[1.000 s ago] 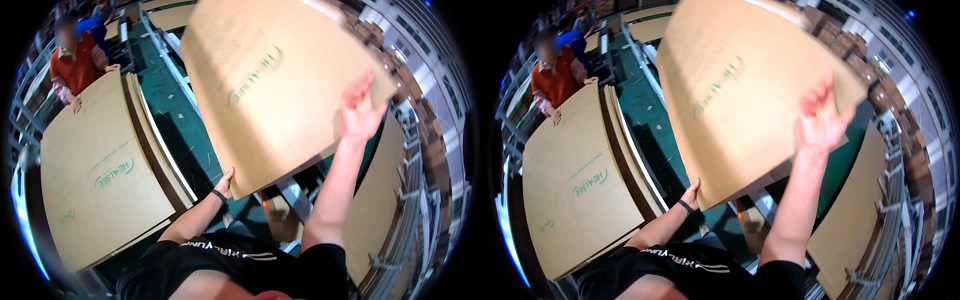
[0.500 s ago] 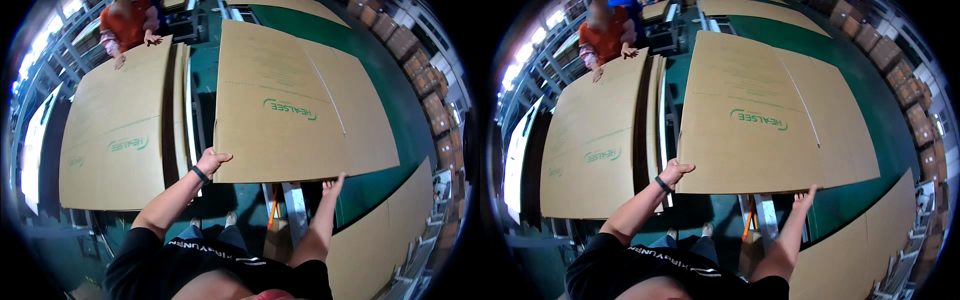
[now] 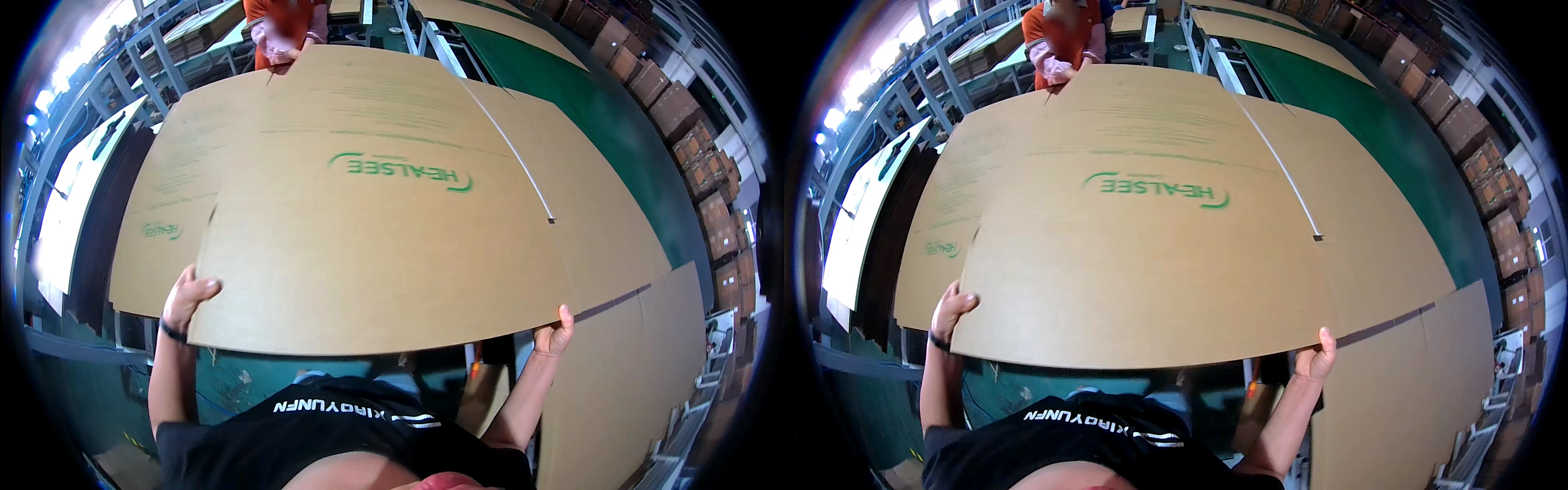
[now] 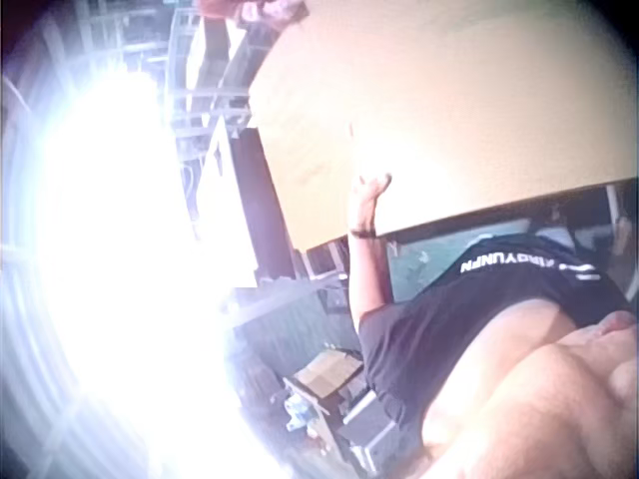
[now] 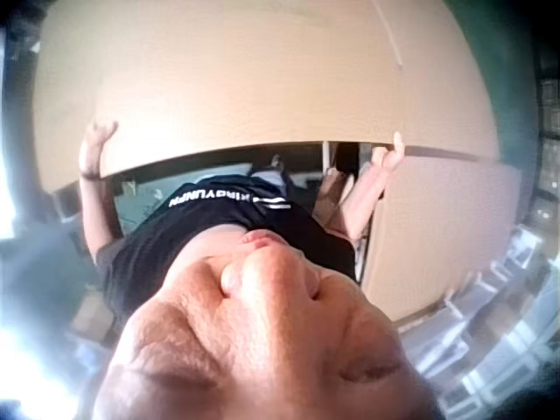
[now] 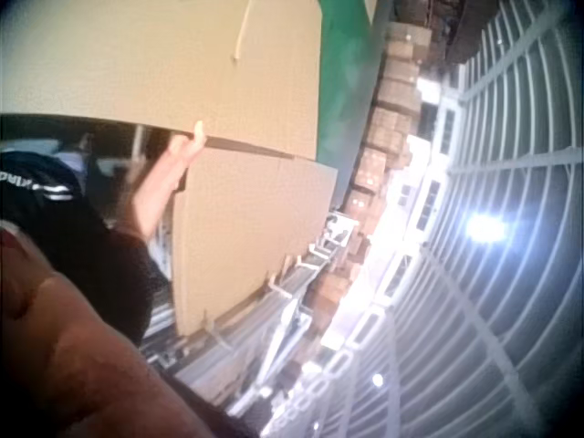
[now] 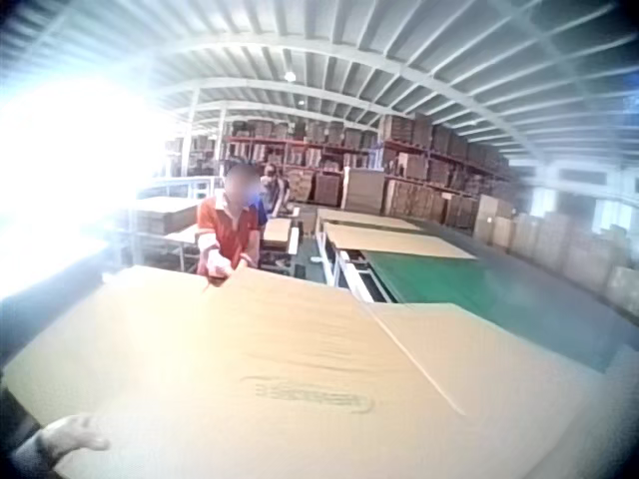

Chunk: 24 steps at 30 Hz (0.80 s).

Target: The person repeatedly picks up flat cardboard sheets from a conveyor belt, folds them along pre-scored lines, and stacks the folded pieces. The person handles the cardboard by hand, aligning edges and creasing folds before placing each piece onto a growing stack.

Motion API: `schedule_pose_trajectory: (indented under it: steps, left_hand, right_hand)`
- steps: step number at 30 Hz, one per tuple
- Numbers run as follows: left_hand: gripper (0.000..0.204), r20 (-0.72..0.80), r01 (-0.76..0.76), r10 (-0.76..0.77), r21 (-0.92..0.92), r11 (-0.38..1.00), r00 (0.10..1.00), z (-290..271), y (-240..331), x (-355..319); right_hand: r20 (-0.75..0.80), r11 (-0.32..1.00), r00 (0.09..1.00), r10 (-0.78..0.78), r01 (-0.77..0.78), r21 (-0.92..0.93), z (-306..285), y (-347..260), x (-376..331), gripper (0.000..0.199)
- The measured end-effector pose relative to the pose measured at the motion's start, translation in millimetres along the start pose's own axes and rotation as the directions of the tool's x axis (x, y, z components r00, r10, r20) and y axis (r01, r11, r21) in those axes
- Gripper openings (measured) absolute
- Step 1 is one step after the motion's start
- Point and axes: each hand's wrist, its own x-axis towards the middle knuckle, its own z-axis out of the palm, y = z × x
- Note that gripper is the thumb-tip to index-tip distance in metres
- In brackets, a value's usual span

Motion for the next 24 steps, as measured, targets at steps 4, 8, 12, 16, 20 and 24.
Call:
schedule_pose_trajectory:
  steps: [4, 8, 12, 16, 20, 24]
  left_hand:
    - [0.063, -0.023, 0.001, -0.002, -0.05, 0.999, 1.0, -158.1, 11.0, -57.2]
    - [0.067, -0.077, -0.043, 0.051, 0.101, 0.994, 0.996, -344.6, 11.5, -88.8]
    - [0.07, -0.08, -0.081, 0.11, 0.305, 0.949, 0.991, -480.6, 55.5, -100.6]
    - [0.068, -0.41, 0.104, 0.184, 0.588, 0.802, 0.893, -633.2, 31.6, -116.1]
    - [0.054, -0.401, 0.42, 0.214, 0.906, -0.049, 0.891, -502.8, -12.1, -66.4]
    - [0.065, 0.343, -0.352, 0.083, 0.895, 0.275, 0.936, -362.9, -126.7, -43.5]
  right_hand:
    - [0.088, 0.997, 0.996, 0.031, -0.025, -0.072, 77.7, 77.9, -117.2, 0.06]
    - [0.109, 0.967, 0.969, 0.222, -0.205, -0.149, 139.2, 174.3, -225.3, 0.057]
    - [0.278, 0.885, 0.841, 0.465, -0.433, -0.173, 220.9, 265.7, -318.2, 0.043]
    - [0.384, 0.685, 0.568, 0.728, -0.63, -0.365, 245.2, 359.7, -370.2, 0.025]
    - [0.193, 0.281, 0.204, 0.96, -0.729, -0.625, 229.5, 437.1, -391.8, 0.036]
    - [0.15, 0.161, 0.075, 0.986, -0.17, -0.972, 269.2, 431.1, -376.5, 0.026]
